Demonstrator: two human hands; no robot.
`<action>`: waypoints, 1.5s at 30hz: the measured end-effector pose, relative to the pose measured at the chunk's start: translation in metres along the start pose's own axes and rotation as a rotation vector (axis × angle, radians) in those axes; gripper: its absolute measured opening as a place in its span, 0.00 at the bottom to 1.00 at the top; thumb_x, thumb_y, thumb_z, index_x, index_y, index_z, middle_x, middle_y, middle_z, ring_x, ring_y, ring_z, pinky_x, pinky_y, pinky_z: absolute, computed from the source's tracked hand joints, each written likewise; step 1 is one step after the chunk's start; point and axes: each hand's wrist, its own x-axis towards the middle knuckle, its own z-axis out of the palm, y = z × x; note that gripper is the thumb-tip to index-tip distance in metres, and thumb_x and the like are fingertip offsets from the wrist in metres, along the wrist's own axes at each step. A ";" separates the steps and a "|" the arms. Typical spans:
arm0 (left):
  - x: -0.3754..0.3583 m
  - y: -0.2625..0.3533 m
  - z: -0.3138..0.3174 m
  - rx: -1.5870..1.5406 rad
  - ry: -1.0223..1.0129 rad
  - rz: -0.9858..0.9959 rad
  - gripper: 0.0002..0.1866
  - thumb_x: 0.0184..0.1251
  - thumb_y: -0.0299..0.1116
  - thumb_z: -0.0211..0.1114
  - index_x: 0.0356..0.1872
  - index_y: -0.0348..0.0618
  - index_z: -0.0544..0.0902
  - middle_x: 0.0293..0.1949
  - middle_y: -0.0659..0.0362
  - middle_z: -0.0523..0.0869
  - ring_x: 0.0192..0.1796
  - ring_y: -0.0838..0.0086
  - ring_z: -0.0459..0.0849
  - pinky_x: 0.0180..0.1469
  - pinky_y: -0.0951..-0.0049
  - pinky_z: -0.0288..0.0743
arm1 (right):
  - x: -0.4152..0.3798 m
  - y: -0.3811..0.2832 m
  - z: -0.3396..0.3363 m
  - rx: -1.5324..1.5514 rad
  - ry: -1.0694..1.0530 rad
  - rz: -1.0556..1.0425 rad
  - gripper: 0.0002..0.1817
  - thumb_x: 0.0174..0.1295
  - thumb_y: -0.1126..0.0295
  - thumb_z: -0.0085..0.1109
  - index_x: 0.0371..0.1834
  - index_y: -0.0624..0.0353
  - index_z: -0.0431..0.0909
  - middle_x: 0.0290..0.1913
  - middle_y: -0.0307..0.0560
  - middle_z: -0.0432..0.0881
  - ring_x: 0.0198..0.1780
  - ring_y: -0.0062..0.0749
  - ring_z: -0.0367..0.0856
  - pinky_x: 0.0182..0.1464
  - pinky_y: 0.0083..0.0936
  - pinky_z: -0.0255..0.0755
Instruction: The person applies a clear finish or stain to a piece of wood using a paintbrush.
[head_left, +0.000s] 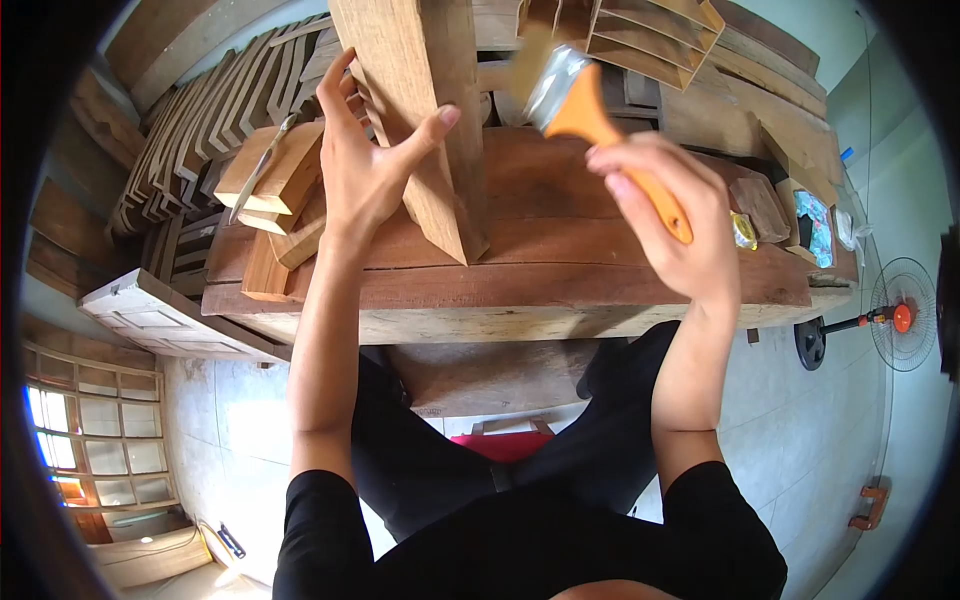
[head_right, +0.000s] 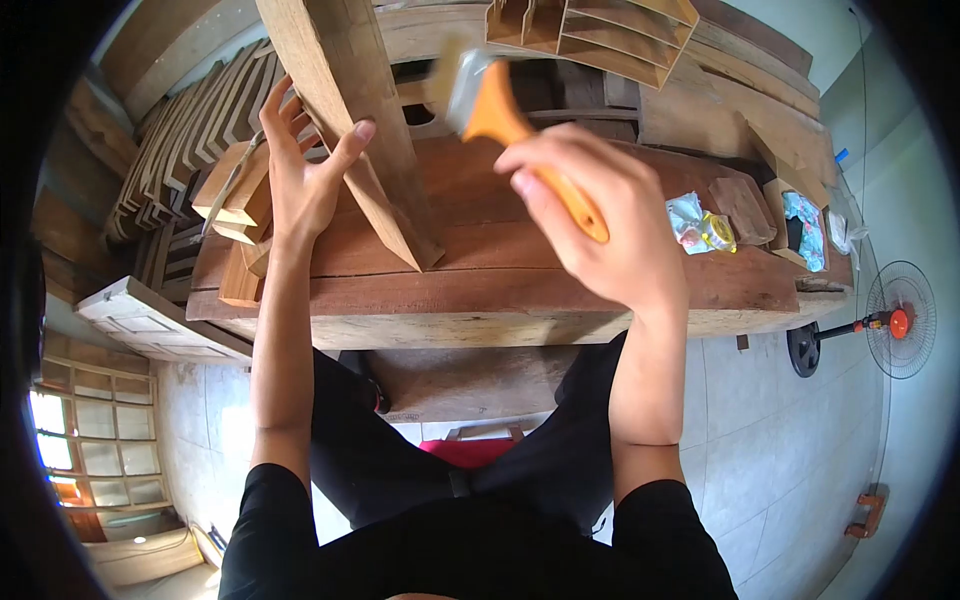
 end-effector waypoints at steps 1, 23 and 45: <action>0.001 -0.005 0.000 0.035 -0.007 0.037 0.63 0.46 0.64 0.81 0.76 0.38 0.56 0.59 0.35 0.77 0.64 0.49 0.78 0.65 0.51 0.74 | 0.000 -0.003 -0.002 0.100 -0.092 -0.026 0.07 0.66 0.80 0.60 0.44 0.62 0.85 0.39 0.48 0.86 0.38 0.36 0.86 0.42 0.27 0.77; 0.004 -0.011 -0.005 -0.194 -0.033 0.021 0.55 0.57 0.55 0.80 0.76 0.38 0.57 0.65 0.35 0.73 0.67 0.51 0.77 0.68 0.51 0.72 | 0.000 -0.014 0.007 0.447 0.161 0.092 0.11 0.73 0.74 0.53 0.52 0.67 0.82 0.52 0.56 0.88 0.49 0.34 0.88 0.49 0.26 0.79; -0.004 0.009 0.000 -0.029 -0.117 0.112 0.60 0.50 0.60 0.82 0.76 0.40 0.57 0.71 0.38 0.68 0.71 0.45 0.71 0.71 0.44 0.66 | 0.001 -0.007 0.009 0.480 0.317 -0.107 0.27 0.80 0.51 0.47 0.71 0.60 0.66 0.67 0.71 0.74 0.60 0.55 0.82 0.43 0.37 0.83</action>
